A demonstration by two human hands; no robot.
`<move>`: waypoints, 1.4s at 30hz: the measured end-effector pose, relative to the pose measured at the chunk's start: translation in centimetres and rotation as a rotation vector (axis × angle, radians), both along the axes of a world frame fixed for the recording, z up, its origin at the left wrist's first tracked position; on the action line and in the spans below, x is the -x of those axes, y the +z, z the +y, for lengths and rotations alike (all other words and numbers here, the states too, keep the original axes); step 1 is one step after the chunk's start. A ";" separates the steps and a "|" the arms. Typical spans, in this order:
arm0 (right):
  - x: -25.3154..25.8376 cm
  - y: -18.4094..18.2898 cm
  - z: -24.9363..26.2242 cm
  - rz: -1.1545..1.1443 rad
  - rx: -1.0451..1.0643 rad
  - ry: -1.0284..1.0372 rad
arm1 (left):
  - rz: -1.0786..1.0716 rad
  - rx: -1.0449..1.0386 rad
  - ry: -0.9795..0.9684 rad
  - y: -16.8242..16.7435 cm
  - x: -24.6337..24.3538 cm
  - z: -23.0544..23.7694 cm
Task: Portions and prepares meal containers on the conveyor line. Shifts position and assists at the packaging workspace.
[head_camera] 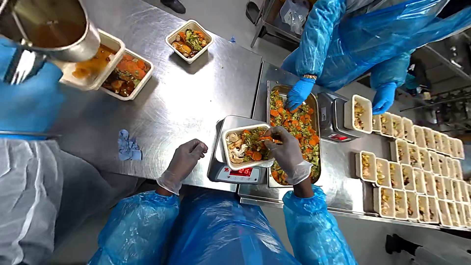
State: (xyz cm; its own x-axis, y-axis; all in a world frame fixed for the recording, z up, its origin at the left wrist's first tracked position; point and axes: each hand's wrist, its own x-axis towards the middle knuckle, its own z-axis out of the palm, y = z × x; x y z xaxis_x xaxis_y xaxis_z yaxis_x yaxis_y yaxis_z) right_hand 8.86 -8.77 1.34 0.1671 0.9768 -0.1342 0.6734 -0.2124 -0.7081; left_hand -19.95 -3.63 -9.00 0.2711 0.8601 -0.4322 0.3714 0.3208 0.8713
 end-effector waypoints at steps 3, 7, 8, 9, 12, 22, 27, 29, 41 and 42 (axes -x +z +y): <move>-0.1 0.6 -0.4 0.069 0.019 -0.007 | 0.003 0.000 0.006 -0.3 0.2 0.0; -0.8 1.1 -0.5 0.165 0.043 -0.053 | 0.006 0.018 0.012 -0.2 0.2 0.0; -0.9 1.2 -0.6 0.205 0.039 -0.069 | 0.007 0.018 0.009 -0.3 0.2 -0.1; -1.2 1.4 -0.7 0.245 0.026 -0.083 | 0.009 0.014 0.004 -0.3 0.2 0.0; -1.6 1.8 -1.0 0.344 -0.003 -0.106 | 0.011 0.006 -0.012 -0.3 -0.1 0.1; -2.3 2.5 -1.5 0.379 -0.041 -0.115 | 0.010 -0.003 -0.013 -0.1 -0.8 0.3; -3.7 2.5 -2.7 0.402 -0.074 -0.150 | 0.007 -0.011 -0.020 -0.2 -1.1 0.4; -6.7 0.9 -3.2 0.353 -0.081 -0.262 | 0.012 -0.007 -0.008 0.0 -1.2 0.5; -4.2 -0.7 -4.3 -0.217 0.066 -0.133 | 0.014 0.017 -0.053 1.0 -2.3 0.4; -2.4 -0.5 -3.8 -0.172 0.039 -0.073 | 0.013 0.016 -0.056 1.0 -2.8 0.4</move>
